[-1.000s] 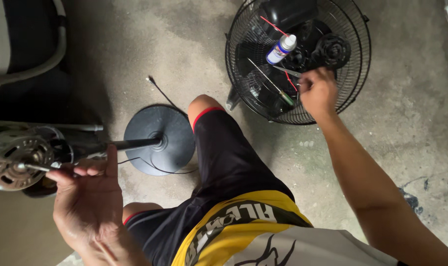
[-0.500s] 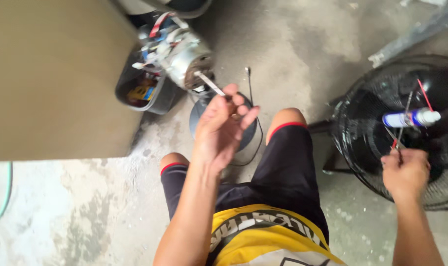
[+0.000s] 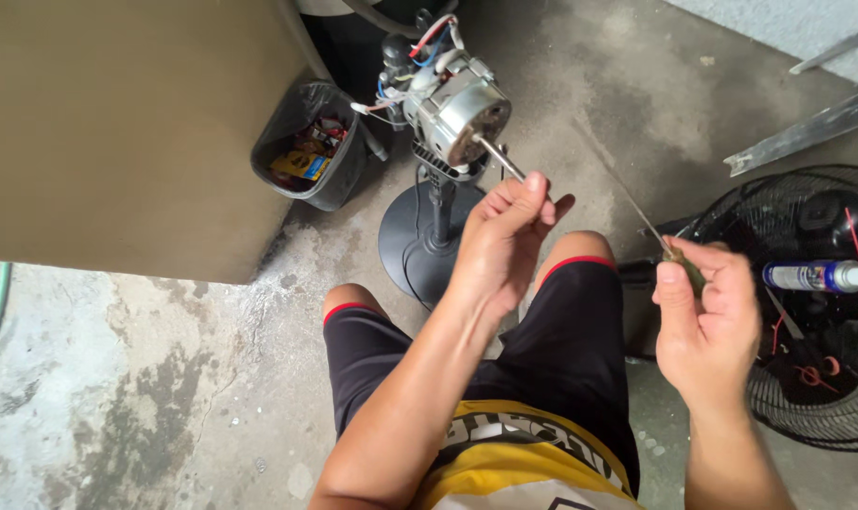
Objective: The person uses a socket wrench to tighten a nut on the shaft of a small electric motor. They then use a screwdriver to adjust internal components and wires within the motor housing.
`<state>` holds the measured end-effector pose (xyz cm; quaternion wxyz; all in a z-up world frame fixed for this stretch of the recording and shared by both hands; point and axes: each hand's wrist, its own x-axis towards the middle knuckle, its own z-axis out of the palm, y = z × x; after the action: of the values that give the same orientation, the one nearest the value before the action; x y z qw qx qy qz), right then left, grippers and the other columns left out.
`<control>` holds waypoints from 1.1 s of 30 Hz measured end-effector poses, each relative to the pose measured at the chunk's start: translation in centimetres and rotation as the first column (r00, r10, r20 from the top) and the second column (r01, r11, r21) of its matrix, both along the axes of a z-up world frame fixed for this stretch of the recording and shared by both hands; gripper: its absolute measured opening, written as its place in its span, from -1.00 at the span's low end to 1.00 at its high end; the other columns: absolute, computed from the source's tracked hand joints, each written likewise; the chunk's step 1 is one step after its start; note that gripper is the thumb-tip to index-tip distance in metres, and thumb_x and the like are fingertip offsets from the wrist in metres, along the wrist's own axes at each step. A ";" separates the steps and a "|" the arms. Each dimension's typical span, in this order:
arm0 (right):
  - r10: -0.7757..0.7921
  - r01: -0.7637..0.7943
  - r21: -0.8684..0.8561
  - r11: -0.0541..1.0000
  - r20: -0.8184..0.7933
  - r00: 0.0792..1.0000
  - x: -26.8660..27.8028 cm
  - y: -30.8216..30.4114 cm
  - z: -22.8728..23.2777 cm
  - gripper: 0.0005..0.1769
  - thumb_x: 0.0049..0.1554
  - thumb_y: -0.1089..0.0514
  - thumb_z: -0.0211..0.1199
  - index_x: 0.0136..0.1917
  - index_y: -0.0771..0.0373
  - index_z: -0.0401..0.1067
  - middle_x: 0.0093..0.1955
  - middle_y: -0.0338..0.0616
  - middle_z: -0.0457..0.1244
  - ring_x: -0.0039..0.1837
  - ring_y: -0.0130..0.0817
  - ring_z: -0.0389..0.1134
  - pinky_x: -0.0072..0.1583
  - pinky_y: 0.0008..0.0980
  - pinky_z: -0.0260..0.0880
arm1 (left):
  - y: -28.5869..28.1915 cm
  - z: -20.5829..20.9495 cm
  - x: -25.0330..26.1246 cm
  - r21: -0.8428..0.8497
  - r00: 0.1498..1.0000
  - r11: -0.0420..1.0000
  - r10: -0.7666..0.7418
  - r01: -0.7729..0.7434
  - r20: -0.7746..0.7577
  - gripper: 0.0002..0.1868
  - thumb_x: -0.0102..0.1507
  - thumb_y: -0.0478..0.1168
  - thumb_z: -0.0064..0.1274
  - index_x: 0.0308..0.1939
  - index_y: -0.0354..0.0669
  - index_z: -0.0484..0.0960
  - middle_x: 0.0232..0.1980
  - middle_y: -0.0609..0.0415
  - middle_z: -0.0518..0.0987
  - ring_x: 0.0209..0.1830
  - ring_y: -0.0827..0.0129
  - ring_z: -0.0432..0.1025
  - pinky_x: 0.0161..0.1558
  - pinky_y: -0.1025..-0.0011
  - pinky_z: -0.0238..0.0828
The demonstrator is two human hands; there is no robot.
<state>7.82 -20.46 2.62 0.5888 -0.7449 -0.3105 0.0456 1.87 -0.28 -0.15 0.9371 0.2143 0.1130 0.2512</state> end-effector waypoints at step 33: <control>0.510 -0.328 0.438 0.837 -0.408 0.757 2.7 11.1 -3.5 -0.78 0.36 0.27 0.19 0.25 0.34 0.34 0.07 -0.17 0.29 0.08 -0.41 0.36 0.21 -0.39 0.38 | 12.9 5.8 -17.7 0.730 0.871 0.670 0.431 -0.135 -0.235 -0.43 0.53 -0.10 -0.42 0.24 -0.61 0.48 0.34 -0.24 0.53 0.24 0.11 0.48 0.39 0.17 0.40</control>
<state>10.47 -9.40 -0.89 0.7427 -0.5019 -0.3077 0.3191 -15.87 12.61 5.64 0.6936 0.5734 0.2268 0.3724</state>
